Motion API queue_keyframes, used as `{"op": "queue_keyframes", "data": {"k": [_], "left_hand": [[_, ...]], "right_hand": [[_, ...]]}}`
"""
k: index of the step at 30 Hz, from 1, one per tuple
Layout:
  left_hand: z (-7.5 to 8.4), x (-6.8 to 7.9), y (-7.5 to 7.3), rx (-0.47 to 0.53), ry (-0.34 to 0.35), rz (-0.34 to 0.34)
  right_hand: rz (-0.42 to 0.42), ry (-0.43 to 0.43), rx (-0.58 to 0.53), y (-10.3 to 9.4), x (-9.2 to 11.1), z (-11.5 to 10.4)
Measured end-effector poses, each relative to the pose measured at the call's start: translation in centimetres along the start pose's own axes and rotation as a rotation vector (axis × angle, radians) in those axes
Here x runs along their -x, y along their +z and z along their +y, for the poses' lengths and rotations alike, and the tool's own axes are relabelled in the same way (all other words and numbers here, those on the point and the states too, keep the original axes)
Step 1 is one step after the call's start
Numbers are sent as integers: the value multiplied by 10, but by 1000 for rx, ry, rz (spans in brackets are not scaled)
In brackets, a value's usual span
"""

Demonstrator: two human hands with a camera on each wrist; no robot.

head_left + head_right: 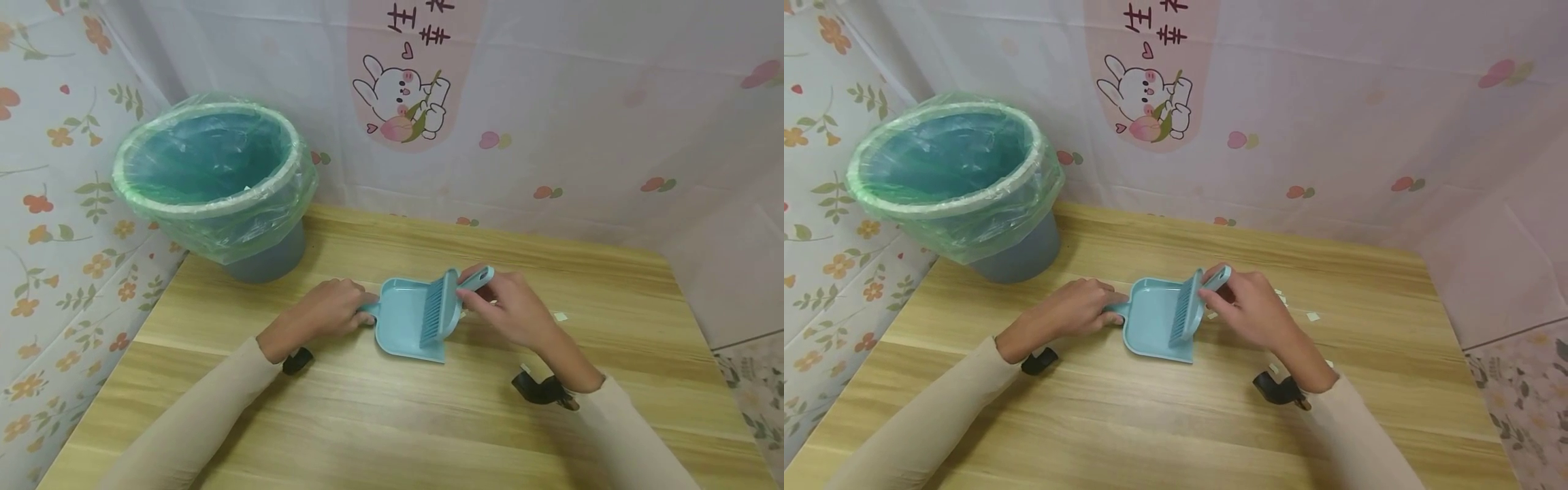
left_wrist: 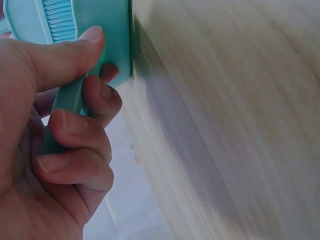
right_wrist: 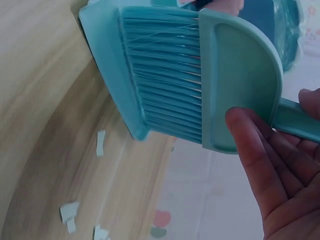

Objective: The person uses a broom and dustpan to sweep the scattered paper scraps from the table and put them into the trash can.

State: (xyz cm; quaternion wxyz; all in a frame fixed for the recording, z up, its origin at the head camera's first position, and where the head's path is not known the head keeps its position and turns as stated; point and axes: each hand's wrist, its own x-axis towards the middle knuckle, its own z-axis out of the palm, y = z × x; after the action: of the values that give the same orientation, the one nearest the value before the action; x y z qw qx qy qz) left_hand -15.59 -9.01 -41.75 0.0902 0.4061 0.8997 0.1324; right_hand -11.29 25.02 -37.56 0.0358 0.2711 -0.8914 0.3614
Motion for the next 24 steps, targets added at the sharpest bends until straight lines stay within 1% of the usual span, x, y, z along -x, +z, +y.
{"op": "queue_keyframes", "data": {"k": [6,13,16,20,24], "left_hand": [[-1,0,1,-6,8,2],[-3,-1,2,-16,19,2],[-3,-1,2,-16,23,6],[-3,0,2,-12,22,3],[-3,1,2,-24,23,1]], "right_hand": [[81,66,36,-16,16,4],[166,170,49,-42,45,13],[209,185,66,-53,58,19],[251,178,90,-67,74,28],[275,169,130,-79,87,36]]}}
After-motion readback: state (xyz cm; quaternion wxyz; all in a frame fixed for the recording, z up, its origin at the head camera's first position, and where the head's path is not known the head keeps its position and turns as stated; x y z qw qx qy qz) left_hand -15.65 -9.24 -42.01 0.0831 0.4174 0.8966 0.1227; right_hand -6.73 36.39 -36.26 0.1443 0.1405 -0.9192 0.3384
